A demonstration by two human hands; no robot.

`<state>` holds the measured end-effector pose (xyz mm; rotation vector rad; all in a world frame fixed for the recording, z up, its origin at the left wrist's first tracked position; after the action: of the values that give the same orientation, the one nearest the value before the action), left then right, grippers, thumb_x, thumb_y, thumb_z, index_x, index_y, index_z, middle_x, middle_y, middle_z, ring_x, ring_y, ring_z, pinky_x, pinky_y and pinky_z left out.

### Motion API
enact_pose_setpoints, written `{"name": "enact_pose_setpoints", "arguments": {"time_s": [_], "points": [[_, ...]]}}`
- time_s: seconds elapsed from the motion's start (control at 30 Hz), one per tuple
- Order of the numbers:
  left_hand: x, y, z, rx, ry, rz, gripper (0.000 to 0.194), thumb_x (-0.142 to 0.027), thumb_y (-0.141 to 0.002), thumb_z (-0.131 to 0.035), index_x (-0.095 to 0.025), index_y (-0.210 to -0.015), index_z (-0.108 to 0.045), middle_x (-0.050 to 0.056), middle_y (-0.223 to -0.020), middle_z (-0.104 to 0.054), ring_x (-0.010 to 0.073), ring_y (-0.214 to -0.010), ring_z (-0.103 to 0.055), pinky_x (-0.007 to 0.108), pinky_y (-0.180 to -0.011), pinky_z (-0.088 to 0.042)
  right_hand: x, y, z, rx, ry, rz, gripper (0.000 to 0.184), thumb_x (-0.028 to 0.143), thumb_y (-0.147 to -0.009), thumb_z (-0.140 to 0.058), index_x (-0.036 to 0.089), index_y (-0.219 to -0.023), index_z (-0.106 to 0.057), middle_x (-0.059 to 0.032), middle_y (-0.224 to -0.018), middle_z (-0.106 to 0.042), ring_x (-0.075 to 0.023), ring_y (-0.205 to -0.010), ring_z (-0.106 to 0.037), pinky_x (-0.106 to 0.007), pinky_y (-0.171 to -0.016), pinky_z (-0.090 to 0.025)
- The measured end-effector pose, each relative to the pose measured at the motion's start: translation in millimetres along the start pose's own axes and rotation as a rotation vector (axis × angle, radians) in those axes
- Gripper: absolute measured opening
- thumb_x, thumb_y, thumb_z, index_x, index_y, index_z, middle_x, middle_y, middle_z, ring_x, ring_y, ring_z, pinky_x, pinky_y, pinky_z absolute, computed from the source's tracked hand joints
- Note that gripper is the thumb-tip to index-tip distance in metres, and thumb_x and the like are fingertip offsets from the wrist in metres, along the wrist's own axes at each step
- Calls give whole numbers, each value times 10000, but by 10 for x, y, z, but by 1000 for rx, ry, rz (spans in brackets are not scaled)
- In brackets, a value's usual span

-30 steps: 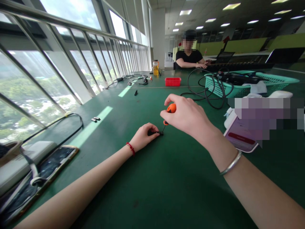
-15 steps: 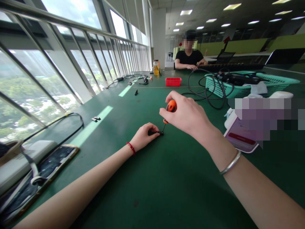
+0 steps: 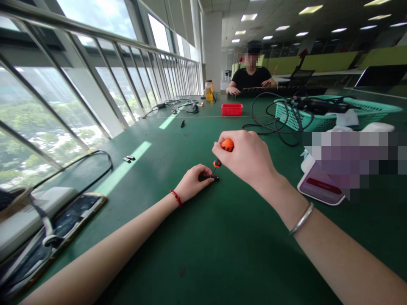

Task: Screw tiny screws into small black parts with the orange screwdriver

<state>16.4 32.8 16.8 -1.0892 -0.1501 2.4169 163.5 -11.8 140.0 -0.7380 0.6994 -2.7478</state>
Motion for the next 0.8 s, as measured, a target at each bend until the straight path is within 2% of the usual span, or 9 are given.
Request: {"name": "enact_pose_setpoints", "arguments": {"time_s": [0.27,0.8], "points": [[-4,3,5,-1,-4,5,71,-204,-737,-638,-160,-777,-598,25,-812,-607,150,-756,-571,283,-717,-482,2,15,-38,-43,28,31,211,372,-761,-505,224,-628,-575,3,-538,-549,-145,-537,-439,-270,-564,-338],[5,3,-1,0,-2,-6,79,-213,-740,-638,-159,-784,-601,26,-817,-605,148,-757,-570,280,-722,-486,21,25,-46,-13,42,40,210,365,-769,-494,225,-649,-595,-11,-564,-585,-160,-556,-491,-273,-547,-338]]}}
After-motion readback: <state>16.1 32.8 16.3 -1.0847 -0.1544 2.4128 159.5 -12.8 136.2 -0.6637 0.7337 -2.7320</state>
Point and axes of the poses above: each hand's wrist, its own y-axis away from the middle knuckle, its own z-axis out of the back of the hand, x = y × z, the point moved 4 cm from there along -y, towards the middle knuckle
